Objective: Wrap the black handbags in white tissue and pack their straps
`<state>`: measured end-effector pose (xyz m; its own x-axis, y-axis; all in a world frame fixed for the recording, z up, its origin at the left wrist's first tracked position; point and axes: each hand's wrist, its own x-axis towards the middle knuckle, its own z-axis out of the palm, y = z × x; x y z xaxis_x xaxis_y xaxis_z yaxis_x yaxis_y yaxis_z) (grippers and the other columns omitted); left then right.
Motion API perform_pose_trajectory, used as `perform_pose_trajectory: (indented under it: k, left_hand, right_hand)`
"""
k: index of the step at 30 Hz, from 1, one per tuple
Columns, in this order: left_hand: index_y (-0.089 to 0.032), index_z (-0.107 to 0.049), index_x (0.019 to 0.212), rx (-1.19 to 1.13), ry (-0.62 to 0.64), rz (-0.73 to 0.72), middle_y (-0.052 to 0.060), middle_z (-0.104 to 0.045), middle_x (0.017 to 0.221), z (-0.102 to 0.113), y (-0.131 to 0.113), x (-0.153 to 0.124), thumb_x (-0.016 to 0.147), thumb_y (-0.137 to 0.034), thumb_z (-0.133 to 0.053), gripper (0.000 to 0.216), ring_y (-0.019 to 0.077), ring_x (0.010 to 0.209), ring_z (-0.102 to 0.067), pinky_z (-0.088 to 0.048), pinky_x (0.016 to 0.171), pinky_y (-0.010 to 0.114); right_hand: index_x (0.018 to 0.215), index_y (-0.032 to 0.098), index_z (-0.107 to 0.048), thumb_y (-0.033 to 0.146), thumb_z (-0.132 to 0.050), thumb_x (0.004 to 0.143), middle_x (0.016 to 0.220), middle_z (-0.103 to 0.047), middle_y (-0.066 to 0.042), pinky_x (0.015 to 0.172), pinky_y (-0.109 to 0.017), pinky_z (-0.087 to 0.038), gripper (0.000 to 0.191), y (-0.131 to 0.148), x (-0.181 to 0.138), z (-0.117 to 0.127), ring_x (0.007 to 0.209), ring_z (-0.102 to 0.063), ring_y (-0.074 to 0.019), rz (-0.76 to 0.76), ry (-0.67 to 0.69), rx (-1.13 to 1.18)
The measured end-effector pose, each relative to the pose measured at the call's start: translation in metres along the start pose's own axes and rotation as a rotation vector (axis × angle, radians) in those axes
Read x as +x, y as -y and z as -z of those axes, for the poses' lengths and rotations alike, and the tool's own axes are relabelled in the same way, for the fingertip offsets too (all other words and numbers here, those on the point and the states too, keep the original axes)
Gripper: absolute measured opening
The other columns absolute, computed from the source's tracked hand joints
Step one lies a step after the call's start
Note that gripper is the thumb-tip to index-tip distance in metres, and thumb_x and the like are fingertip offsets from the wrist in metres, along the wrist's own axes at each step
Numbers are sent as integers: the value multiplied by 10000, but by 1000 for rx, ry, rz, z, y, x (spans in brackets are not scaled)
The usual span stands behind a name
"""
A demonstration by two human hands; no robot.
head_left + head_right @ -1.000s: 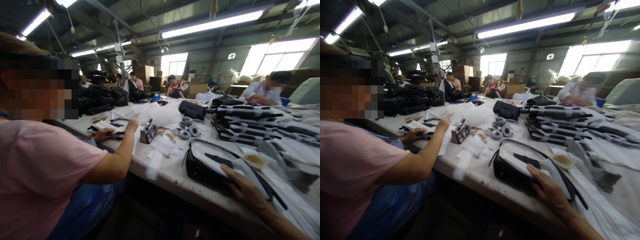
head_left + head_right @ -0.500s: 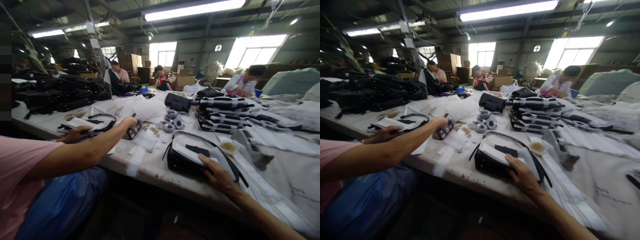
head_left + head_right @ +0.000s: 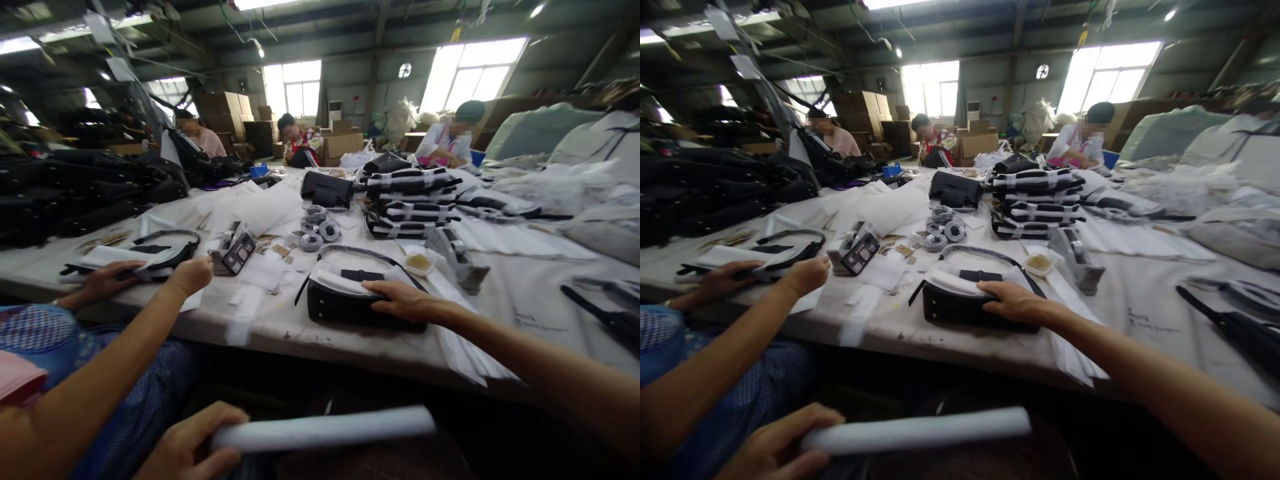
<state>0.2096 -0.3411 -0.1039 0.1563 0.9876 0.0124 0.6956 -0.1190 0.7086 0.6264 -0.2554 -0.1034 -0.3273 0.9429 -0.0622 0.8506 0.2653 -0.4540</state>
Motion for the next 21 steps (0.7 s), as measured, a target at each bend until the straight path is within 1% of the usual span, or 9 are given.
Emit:
perform_pose_trajectory:
  k: [1, 3, 6, 8, 10, 13, 16, 18, 21]
  left_hand:
    - [-288, -739, 824, -23, 51, -42, -8, -721, 808, -11, -4, 2, 700, -436, -721, 194, 234, 786, -681, -573, 705, 297]
    - [-283, -738, 911, -69, 186, -178, -6, -736, 875, -38, -14, 14, 748, -349, -677, 187, 210, 802, -688, -563, 735, 271]
    - [-250, -697, 1027, -48, 16, -340, 32, -730, 1008, -75, -34, 52, 832, -258, -593, 222, 215, 927, -684, -541, 862, 311]
    - [-232, -674, 1049, 24, -79, -408, 48, -722, 1023, -95, -44, 80, 845, -212, -592, 221, 222, 952, -683, -539, 865, 331]
    - [-228, -654, 1088, 127, -130, -432, 53, -712, 1070, -110, -50, 104, 857, -189, -605, 239, 222, 990, -677, -537, 866, 332]
    - [-222, -648, 1076, 256, -190, -450, 51, -707, 1071, -125, -51, 123, 862, -180, -626, 218, 222, 987, -674, -537, 853, 328]
    - [-211, -647, 1039, 314, -251, -475, 52, -704, 1024, -131, -47, 126, 863, -186, -632, 179, 234, 971, -665, -529, 848, 337]
    - [-206, -641, 1036, 327, -278, -489, 55, -698, 1009, -133, -42, 125, 864, -185, -624, 174, 237, 967, -658, -523, 847, 341]
    - [-196, -630, 1039, 344, -301, -482, 61, -689, 994, -132, -36, 126, 867, -184, -607, 173, 240, 951, -654, -523, 829, 343]
  right_hand:
    - [1412, 158, -509, 300, -605, 839, 1437, -532, -101, 1131, -464, -374, 598, 1, 1, 5, 1312, -514, -298, 4, 22, 0]
    - [1411, 185, -513, 306, -607, 837, 1424, -548, -83, 1107, -449, -403, 594, 3, 4, 12, 1288, -539, -287, 22, 42, 7]
    - [1399, 230, -528, 322, -619, 833, 1396, -577, -60, 1066, -442, -446, 581, 4, 5, 16, 1244, -580, -283, 49, 46, 13]
    - [1396, 224, -533, 320, -627, 826, 1399, -574, -64, 1074, -442, -438, 586, 5, 4, 16, 1252, -572, -288, 49, 50, -3]
    - [1397, 217, -532, 326, -628, 828, 1410, -564, -67, 1088, -440, -425, 587, 7, 3, 17, 1276, -550, -292, 46, 51, -21]
    - [1410, 216, -517, 408, -646, 835, 1423, -553, -82, 1084, -434, -430, 619, 9, 1, 16, 1289, -537, -298, 39, 42, -39]
    - [1448, 188, -462, 480, -749, 742, 1438, -534, -124, 1077, -434, -434, 815, 7, -1, 11, 1290, -531, -315, 41, 53, -82]
    - [1469, 174, -424, 454, -799, 690, 1458, -507, -144, 1089, -440, -420, 909, 2, -2, 5, 1310, -508, -322, 62, 51, -110]
    - [1484, 163, -394, 396, -788, 716, 1492, -461, -157, 1114, -446, -393, 894, -5, -3, -2, 1351, -462, -316, 91, 28, -118]
